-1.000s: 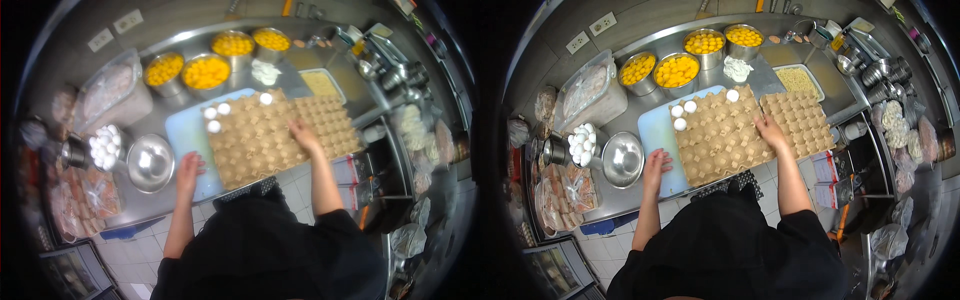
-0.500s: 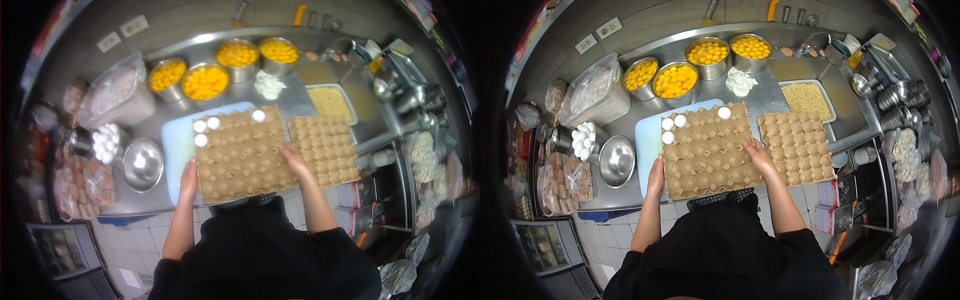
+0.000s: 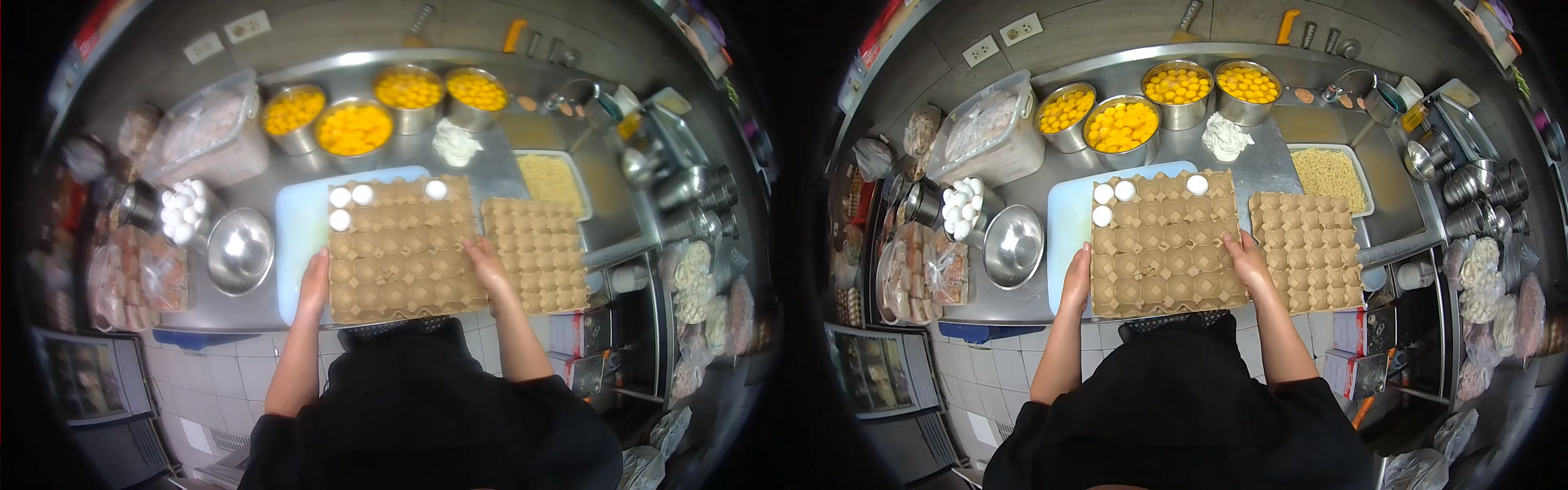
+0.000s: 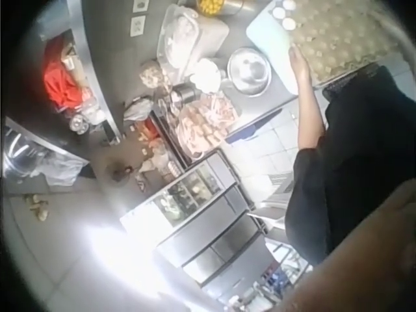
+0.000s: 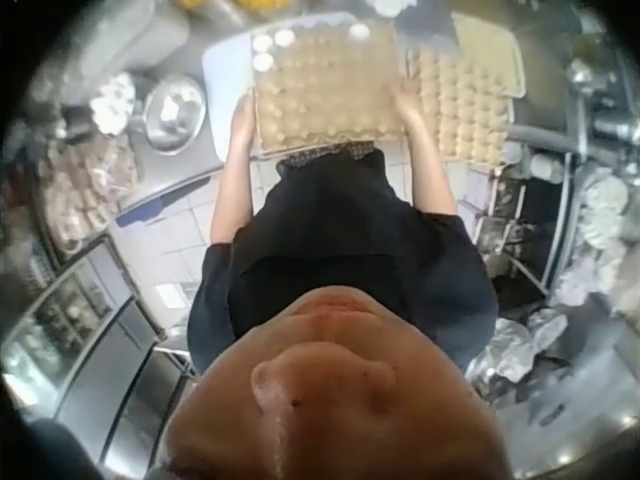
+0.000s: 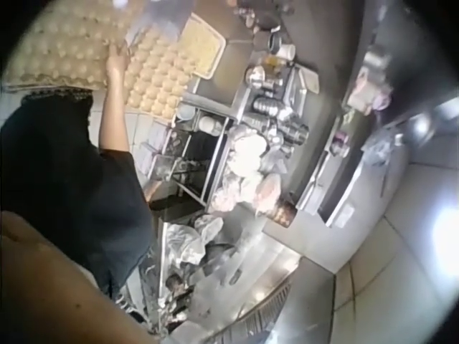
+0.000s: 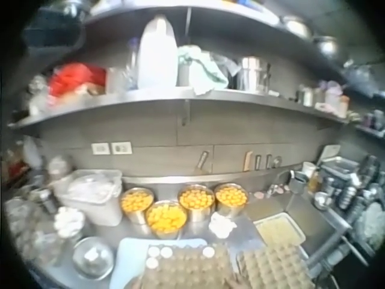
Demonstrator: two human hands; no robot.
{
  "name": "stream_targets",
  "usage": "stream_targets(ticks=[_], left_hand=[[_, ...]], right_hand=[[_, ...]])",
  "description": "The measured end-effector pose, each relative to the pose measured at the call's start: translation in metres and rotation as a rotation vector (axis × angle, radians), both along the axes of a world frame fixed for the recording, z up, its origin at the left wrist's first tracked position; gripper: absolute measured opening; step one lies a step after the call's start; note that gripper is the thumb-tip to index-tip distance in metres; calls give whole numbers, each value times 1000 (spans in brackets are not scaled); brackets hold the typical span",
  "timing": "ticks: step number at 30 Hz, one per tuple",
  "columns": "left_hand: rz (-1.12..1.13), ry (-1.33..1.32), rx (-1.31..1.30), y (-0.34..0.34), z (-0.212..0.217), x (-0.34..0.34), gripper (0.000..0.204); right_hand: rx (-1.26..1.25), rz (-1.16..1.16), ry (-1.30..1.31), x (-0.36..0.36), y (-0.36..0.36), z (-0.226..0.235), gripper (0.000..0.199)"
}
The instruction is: The recorder is cracking a large number of eggs from trays into metal bowls at a kitchen prep station.
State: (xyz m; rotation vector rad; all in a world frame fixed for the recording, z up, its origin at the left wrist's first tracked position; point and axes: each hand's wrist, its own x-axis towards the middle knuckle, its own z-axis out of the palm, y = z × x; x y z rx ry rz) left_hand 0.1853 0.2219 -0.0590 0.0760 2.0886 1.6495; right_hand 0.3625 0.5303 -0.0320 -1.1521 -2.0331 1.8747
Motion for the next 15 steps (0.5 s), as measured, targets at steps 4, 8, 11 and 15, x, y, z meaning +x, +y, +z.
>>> stream_targets(ticks=[4,8,11,15], left_hand=[[43,347,-200,10,18,-14,52],[98,535,-180,33,44,-44,45],[57,663,-221,49,57,-45,42],[115,702,-240,20,42,-36,37]], right_hand=[[688,1,52,-11,14,-13,62],[903,74,176,-59,26,33,53],[919,224,298,-95,30,55,47],[1150,662,-33,-121,25,60,50]])
